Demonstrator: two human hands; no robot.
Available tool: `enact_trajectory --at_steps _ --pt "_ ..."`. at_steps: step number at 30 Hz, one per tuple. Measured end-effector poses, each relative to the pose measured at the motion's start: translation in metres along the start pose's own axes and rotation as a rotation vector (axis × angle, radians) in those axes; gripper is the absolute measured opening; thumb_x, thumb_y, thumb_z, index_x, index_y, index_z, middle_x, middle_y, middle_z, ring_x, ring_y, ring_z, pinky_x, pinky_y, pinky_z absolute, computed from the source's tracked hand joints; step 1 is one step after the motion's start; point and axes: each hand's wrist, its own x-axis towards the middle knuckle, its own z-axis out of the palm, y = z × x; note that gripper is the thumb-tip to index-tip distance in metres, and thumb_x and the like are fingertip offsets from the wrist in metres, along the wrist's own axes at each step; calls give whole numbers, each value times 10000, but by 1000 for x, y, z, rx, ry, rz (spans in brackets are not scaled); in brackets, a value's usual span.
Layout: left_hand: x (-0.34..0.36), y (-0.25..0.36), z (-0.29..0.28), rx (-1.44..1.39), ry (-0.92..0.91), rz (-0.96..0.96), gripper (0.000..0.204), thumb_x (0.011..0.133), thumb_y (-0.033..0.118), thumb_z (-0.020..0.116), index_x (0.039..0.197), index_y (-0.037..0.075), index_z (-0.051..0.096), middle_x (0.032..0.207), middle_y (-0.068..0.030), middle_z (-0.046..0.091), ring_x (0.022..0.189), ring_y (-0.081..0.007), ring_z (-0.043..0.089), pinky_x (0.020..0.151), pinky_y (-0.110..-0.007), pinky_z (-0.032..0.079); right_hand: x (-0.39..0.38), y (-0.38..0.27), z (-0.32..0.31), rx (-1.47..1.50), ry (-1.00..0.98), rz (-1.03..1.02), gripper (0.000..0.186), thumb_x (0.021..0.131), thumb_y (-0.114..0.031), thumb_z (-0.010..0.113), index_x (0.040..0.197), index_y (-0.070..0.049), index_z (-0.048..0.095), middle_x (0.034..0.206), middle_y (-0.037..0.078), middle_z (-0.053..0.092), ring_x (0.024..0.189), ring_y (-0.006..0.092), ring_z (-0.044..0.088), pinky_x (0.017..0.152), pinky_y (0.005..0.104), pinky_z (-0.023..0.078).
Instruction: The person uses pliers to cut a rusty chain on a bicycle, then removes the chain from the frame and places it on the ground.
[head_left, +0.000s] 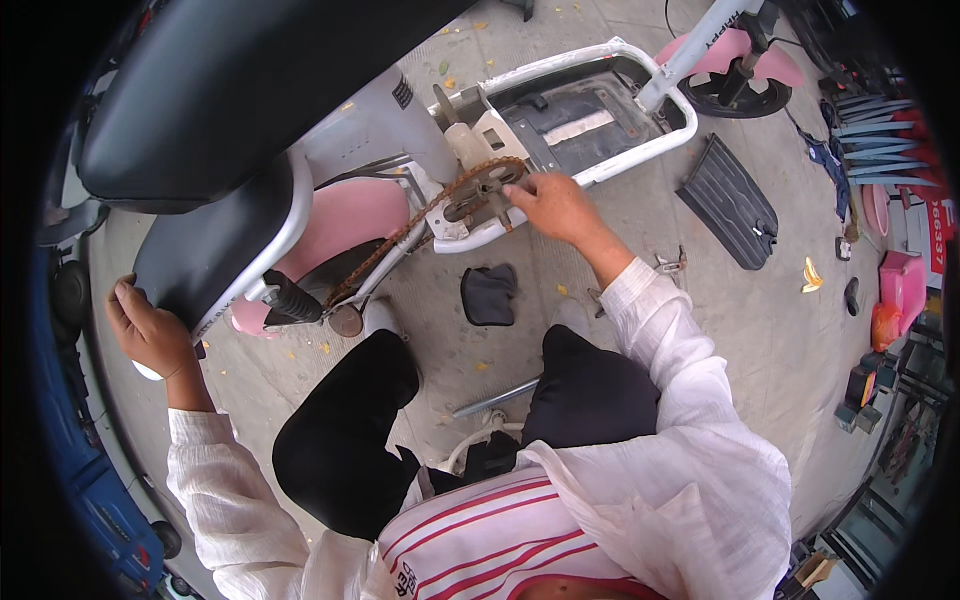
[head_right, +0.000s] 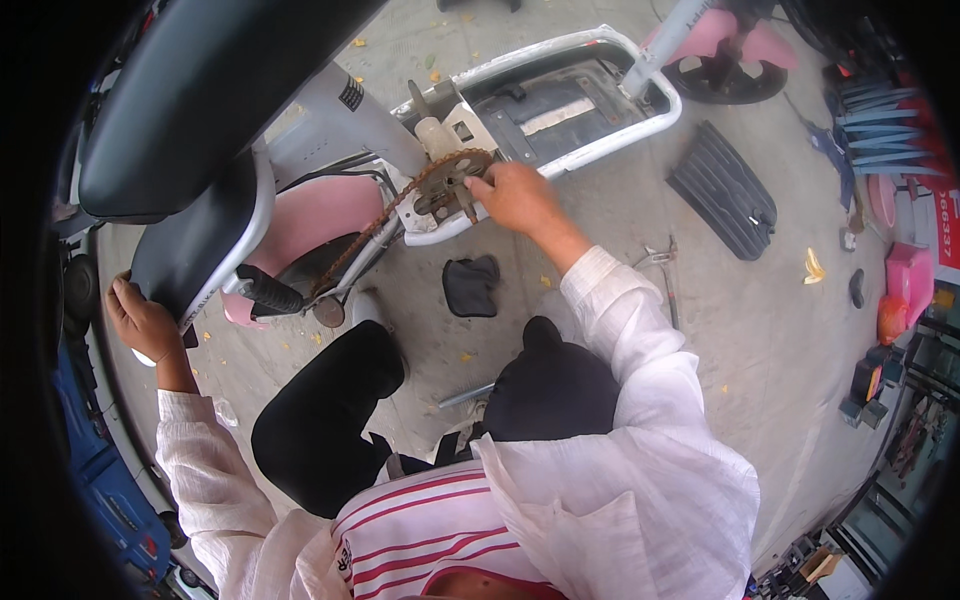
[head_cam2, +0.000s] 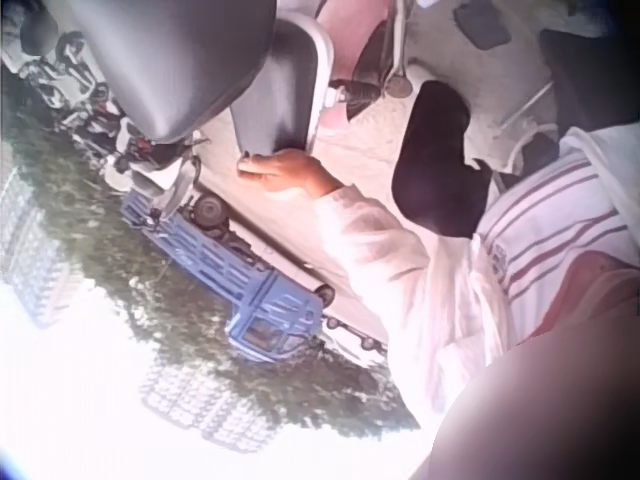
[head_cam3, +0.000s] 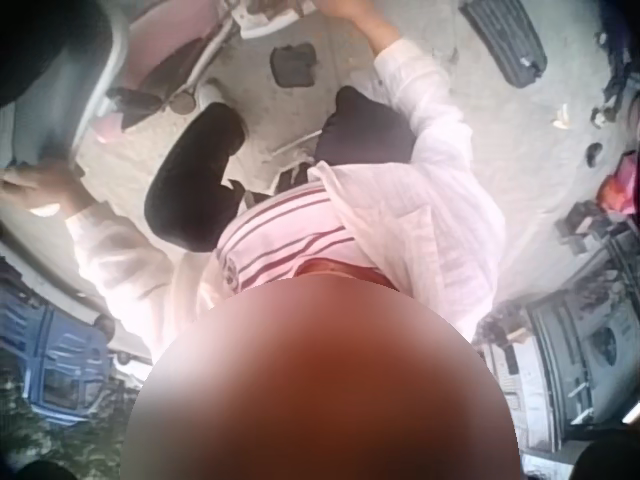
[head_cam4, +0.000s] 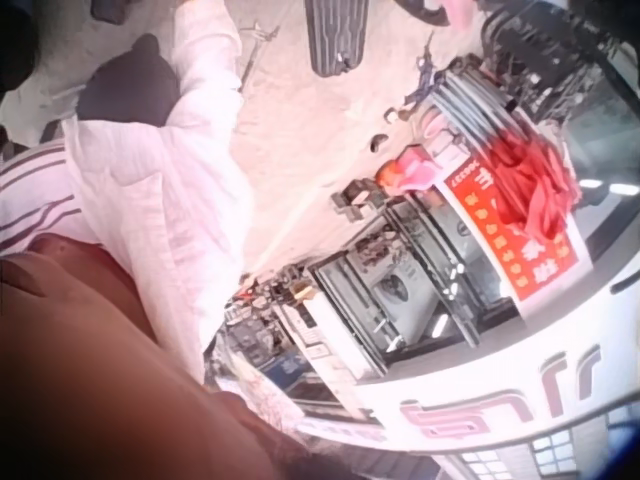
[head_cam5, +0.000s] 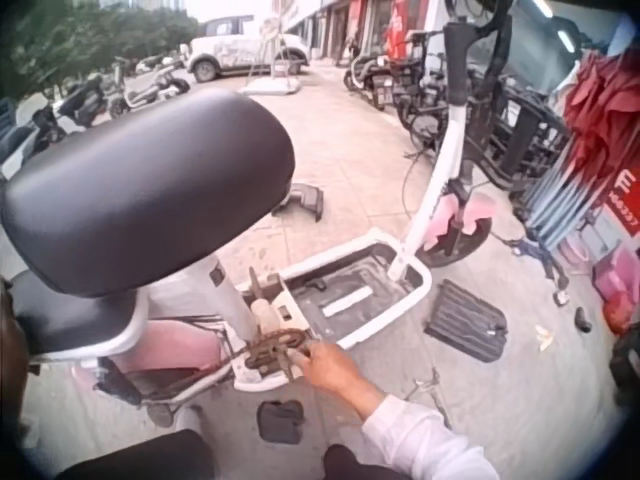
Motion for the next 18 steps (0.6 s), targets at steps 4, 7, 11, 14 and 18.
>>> enact_trajectory --at_steps 4,7,11,14,18 --pt "-2 -4 2 17 -43 -10 287 973 237 437 946 12 614 712 -14 522 665 -100 478 639 -231 399 75 -17 -36 -71 104 -83 359 843 -373 599 890 -30 696 899 184 671 868 362 634 753 438 501" --pt "-3 -6 6 29 -63 5 286 975 239 438 935 15 612 681 -6 481 626 -92 438 591 -227 370 142 -30 -26 -213 -10 -165 389 829 -375 616 918 -6 699 892 207 672 866 360 644 781 424 497" --pt "-4 0 6 12 -95 -29 288 977 244 432 950 12 601 685 -4 471 632 -89 421 592 -224 348 197 -53 0 -415 -248 -37 426 831 -432 627 1013 -54 699 1071 124 674 1011 315 634 856 389 491" --pt "-3 -3 4 -3 -128 -79 290 977 239 429 976 1 594 722 -23 508 664 -103 451 629 -227 368 224 -51 18 -477 -299 -62 292 807 -243 599 1007 -59 705 1064 118 679 982 290 652 828 388 506" --pt "-6 2 10 -132 -93 -25 302 972 222 430 1023 -31 587 835 -82 598 747 -158 540 731 -248 424 230 -54 33 -396 -205 -149 283 754 -140 583 998 -78 712 1018 132 689 945 290 664 792 380 519"
